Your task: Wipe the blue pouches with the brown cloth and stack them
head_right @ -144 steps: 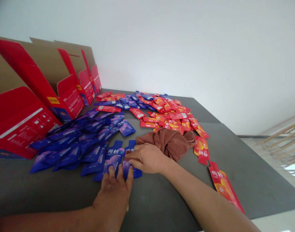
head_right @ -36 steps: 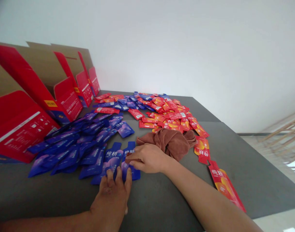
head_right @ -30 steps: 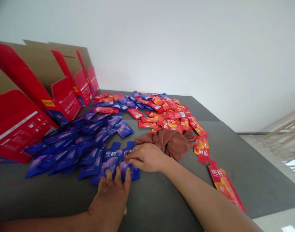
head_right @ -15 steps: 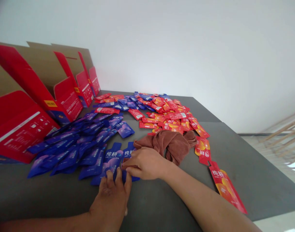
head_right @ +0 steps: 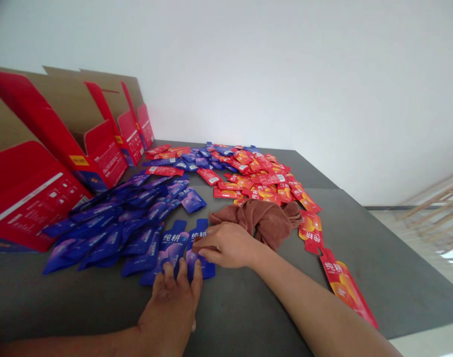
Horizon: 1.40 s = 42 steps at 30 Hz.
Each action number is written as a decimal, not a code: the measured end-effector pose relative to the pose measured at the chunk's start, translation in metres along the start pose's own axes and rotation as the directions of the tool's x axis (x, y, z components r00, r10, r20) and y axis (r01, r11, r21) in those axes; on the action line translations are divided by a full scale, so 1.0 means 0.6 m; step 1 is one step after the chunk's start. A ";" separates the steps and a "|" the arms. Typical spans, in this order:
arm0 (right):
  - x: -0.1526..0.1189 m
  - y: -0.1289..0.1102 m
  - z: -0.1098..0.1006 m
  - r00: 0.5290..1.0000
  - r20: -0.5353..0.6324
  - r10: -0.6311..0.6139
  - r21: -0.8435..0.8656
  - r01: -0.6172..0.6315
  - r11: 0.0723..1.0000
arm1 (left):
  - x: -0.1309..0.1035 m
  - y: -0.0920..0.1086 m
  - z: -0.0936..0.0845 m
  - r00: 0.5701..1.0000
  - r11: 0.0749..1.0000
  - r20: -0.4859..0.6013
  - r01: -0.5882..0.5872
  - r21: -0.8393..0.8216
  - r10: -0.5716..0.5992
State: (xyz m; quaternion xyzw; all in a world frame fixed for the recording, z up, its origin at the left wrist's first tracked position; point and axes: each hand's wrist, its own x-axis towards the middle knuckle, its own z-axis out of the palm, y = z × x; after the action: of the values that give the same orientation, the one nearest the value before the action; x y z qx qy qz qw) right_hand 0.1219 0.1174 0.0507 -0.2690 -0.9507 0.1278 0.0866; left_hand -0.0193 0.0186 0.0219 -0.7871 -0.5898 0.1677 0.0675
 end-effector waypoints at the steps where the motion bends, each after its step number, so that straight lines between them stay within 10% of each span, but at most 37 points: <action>1: 0.001 -0.009 0.000 1.000 0.014 -0.026 0.005 0.026 1.000 | 0.000 0.000 -0.001 1.000 1.000 0.003 -0.006 0.002 0.006; 12: -0.003 0.043 0.004 0.984 -0.080 0.157 -0.033 -0.160 0.987 | 0.000 0.001 0.003 0.999 0.999 -0.046 0.023 0.028 -0.022; 20: 0.003 -0.020 0.001 0.999 0.023 -0.040 -0.002 0.040 0.999 | -0.001 0.000 0.000 1.000 1.000 0.001 -0.008 0.010 0.008; 29: -0.004 0.047 0.005 0.983 -0.070 0.173 -0.029 -0.175 0.984 | 0.000 0.001 0.003 0.999 1.000 -0.045 0.017 0.003 -0.016; 37: 0.001 -0.002 0.000 0.998 0.002 -0.058 0.053 0.057 0.997 | -0.002 -0.002 -0.001 0.999 1.000 -0.042 -0.014 0.011 0.014; 42: 0.000 0.013 0.003 0.999 -0.034 0.011 0.043 -0.010 0.999 | -0.004 -0.001 -0.004 0.999 1.000 -0.045 -0.005 0.029 0.006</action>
State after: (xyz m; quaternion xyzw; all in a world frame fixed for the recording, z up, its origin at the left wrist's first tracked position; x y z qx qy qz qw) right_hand 0.1253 0.1232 0.0467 -0.2743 -0.9447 0.1440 0.1079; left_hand -0.0199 0.0170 0.0246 -0.7912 -0.5835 0.1585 0.0917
